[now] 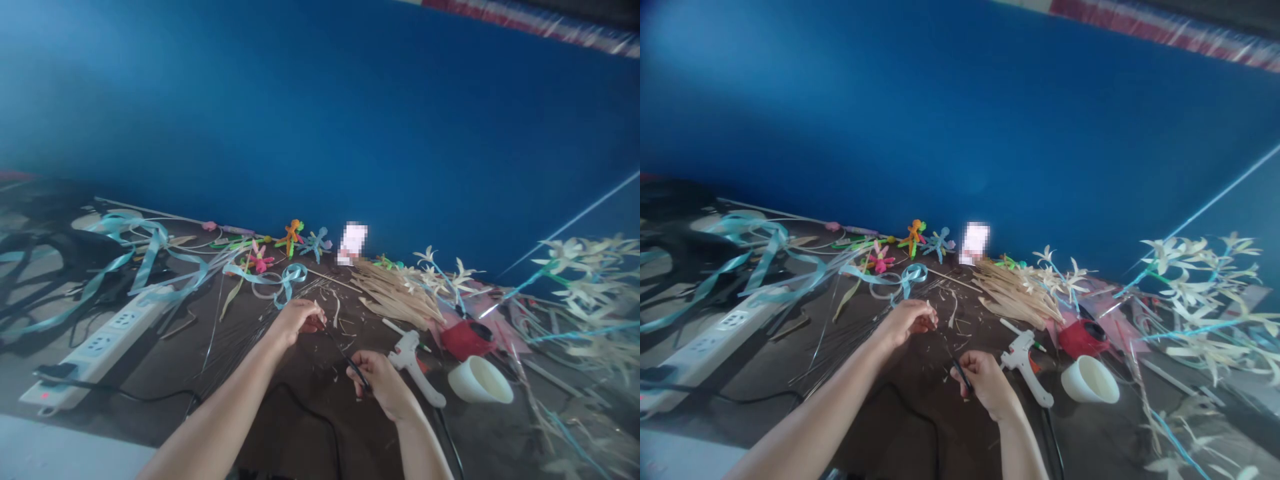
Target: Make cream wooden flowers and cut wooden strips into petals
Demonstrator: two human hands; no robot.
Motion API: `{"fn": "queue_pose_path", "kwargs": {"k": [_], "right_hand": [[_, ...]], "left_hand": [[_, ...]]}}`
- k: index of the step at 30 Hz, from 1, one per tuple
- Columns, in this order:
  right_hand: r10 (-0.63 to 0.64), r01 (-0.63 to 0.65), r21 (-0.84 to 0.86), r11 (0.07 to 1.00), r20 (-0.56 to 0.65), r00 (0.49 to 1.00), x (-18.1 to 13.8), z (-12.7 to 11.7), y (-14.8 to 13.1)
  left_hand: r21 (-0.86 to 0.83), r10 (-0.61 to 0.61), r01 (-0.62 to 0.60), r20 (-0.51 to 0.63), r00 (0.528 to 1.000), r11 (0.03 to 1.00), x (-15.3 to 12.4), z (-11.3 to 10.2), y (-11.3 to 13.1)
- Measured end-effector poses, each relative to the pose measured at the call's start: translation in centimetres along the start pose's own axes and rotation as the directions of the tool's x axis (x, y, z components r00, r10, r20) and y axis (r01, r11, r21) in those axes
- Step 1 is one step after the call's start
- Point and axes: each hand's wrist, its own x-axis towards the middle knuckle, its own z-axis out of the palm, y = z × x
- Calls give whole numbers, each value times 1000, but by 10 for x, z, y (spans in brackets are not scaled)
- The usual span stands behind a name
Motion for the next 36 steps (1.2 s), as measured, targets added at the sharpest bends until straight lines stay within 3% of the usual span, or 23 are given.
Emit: {"fn": "queue_pose_path", "kwargs": {"k": [10,12,15,20,24,27,31,33,36], "right_hand": [[-58,58,1,998,46,997,-4,0,-4],[-105,104,55,993,6,994,-4,-3,-3],[-188,198,55,979,-147,971,-1,-5,-4],[-273,160,-337,928,-324,906,8,1,-10],[-346,-25,-680,733,-405,847,13,9,-18],[-343,-80,-838,540,-306,888,17,20,-24],[-345,-11,-931,365,-146,927,28,36,-32],[-317,69,-929,364,-54,947,35,34,-37],[-242,260,-816,516,152,958,45,16,-46]], "left_hand": [[-63,43,-51,-123,992,997,7,-4,-4],[-55,56,-64,-133,989,996,7,-3,-5],[-1,86,-86,-75,993,996,7,2,-7],[36,126,-125,-19,992,991,1,7,-4],[-131,185,-170,113,976,977,-9,6,4],[-169,187,-154,199,962,973,-15,8,8],[-135,174,-146,230,957,980,-17,11,9],[-119,168,-142,241,956,983,-16,11,9],[-68,135,-121,257,957,990,-16,11,9]]}}
